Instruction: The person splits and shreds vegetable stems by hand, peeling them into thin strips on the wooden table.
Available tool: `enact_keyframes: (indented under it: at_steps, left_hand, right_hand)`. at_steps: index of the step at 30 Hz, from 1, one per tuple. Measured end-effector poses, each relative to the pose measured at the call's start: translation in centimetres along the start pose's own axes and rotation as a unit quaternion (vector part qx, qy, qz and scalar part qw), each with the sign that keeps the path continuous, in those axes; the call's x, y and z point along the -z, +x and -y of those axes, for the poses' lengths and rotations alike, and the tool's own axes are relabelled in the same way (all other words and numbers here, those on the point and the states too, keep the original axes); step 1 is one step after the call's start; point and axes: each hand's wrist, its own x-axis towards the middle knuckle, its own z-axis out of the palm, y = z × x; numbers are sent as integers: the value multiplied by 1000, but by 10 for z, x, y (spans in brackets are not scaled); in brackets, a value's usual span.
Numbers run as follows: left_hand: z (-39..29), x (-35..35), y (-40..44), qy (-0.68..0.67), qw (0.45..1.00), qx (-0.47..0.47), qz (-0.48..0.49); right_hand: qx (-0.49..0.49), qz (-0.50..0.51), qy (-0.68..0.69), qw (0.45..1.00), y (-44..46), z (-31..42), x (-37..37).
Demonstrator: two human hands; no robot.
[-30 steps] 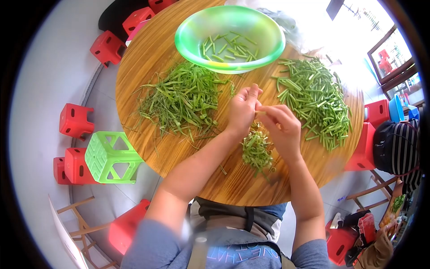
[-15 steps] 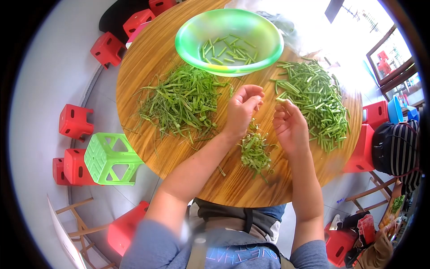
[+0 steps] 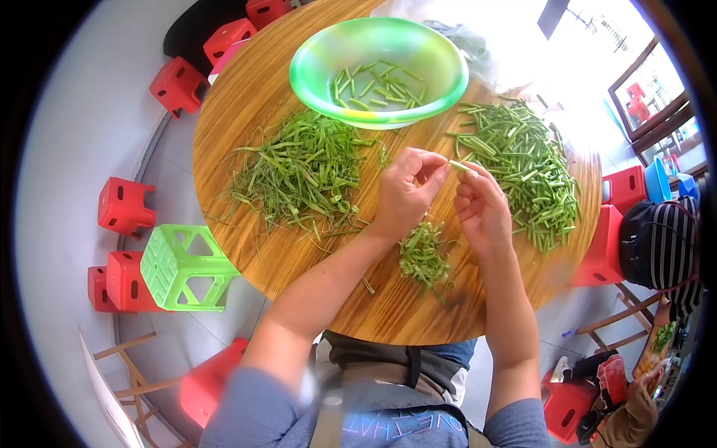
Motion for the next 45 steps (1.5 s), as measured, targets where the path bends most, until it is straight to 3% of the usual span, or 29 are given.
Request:
enact_keyframes:
  at_steps: [5, 18, 33, 39, 45]
  left_hand:
    - [4, -1, 0, -23, 999, 33, 0]
    - [-3, 5, 3, 12, 1000, -3, 15]
    - [1, 13, 5, 73, 993, -52, 72]
    - [1, 12, 3, 95, 991, -54, 79]
    - [-3, 7, 0, 86, 988, -74, 107]
  right_hand:
    - [-7, -5, -18, 1000, -3, 2, -5]
    - [-37, 41, -101, 993, -3, 7, -3]
    - [79, 51, -344, 934, -5, 18, -1]
    - [84, 43, -356, 930, -3, 10, -1]
    - [37, 28, -172, 984, 1, 0, 3]
